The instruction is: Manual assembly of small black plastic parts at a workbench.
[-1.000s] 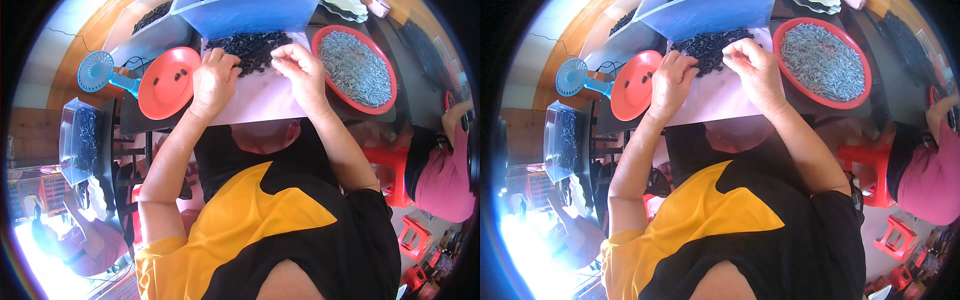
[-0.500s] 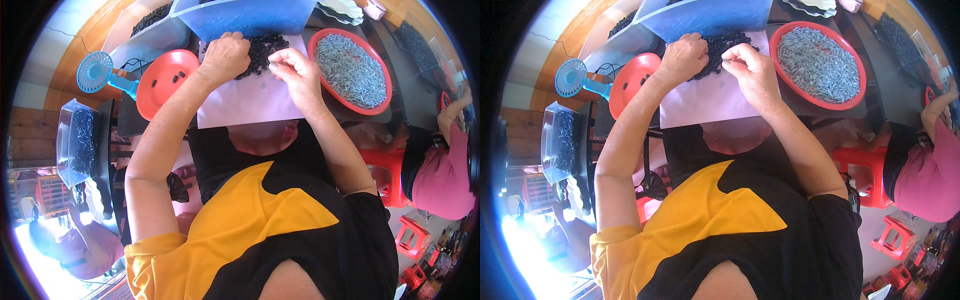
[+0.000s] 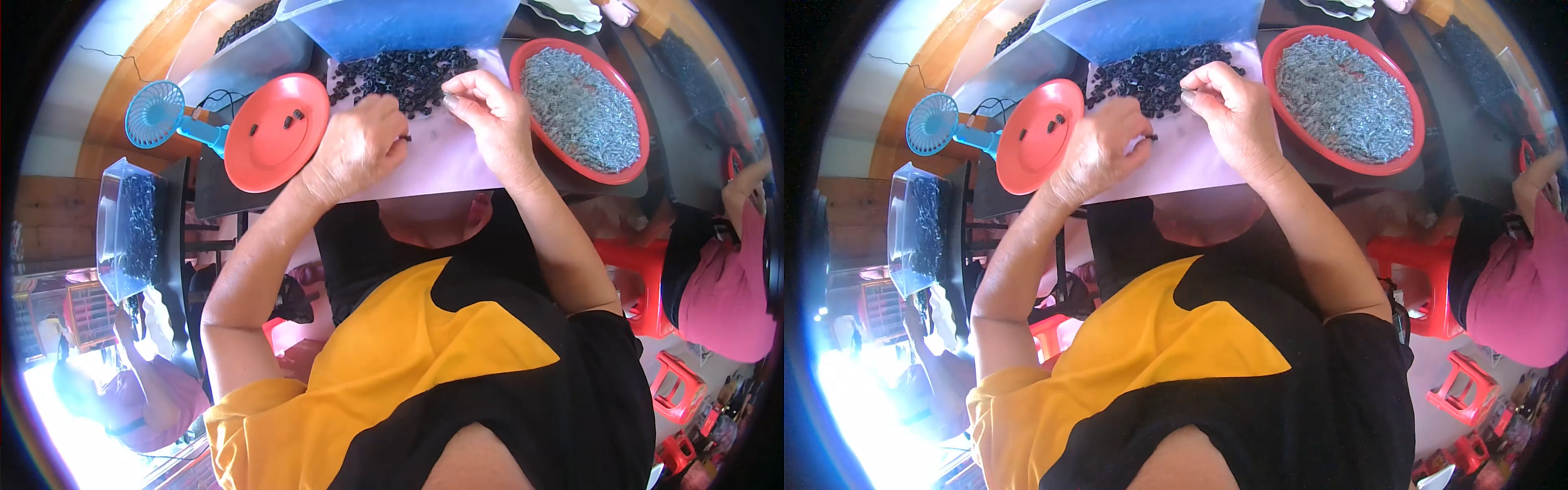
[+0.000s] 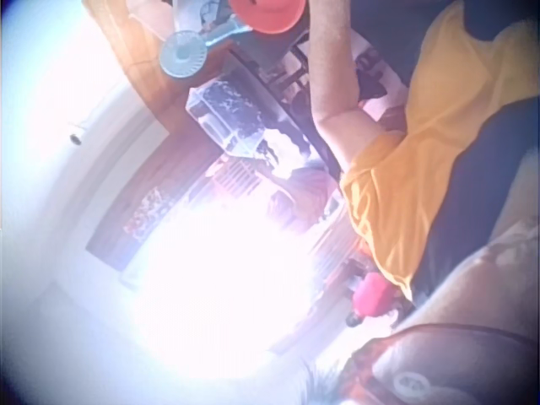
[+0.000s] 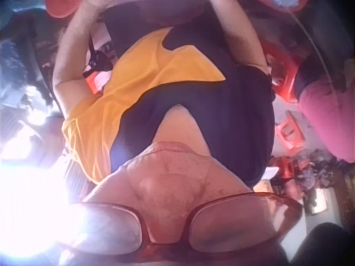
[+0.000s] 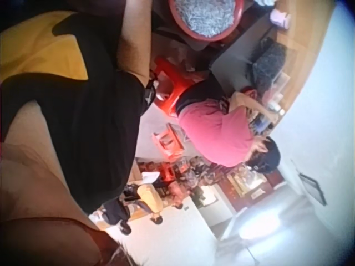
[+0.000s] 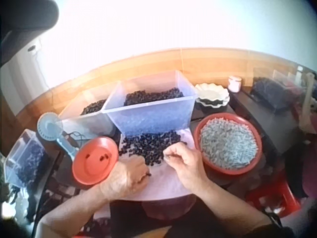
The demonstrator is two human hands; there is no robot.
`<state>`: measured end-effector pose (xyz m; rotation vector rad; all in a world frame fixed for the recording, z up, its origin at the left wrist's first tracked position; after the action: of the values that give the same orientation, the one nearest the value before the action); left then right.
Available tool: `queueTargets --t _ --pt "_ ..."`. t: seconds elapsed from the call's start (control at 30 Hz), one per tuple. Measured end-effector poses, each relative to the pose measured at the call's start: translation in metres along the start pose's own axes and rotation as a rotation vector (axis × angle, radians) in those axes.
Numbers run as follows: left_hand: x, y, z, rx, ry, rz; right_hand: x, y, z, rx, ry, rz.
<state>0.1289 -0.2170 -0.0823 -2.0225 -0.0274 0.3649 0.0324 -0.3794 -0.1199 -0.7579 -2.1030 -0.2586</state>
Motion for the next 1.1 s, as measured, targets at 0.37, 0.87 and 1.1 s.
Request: queueTargets --t 0.37,0.87,1.1 --pt "-0.009 0.01 0.029 -0.119 -0.257 0.052 0.003 0.003 0.001 0.03 -0.041 0.063" --pt "-0.019 0.012 0.037 -0.242 -0.283 -0.03 0.02 -0.001 0.008 0.115 -0.112 0.045" --pt "-0.018 0.009 0.047 -0.279 -0.417 -0.062 0.03 -0.001 0.018 0.114 -0.049 -0.052"
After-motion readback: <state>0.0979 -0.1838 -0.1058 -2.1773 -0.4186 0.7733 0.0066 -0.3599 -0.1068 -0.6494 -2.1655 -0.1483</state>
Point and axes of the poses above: each hand's wrist, its own z-axis away from the middle knuckle, its own y-axis out of the palm, x = y × z, the point moved 4 cm from there along -z, towards the middle knuckle, and after that the axes turned 11 degrees about -y, right-handed, at the moved point
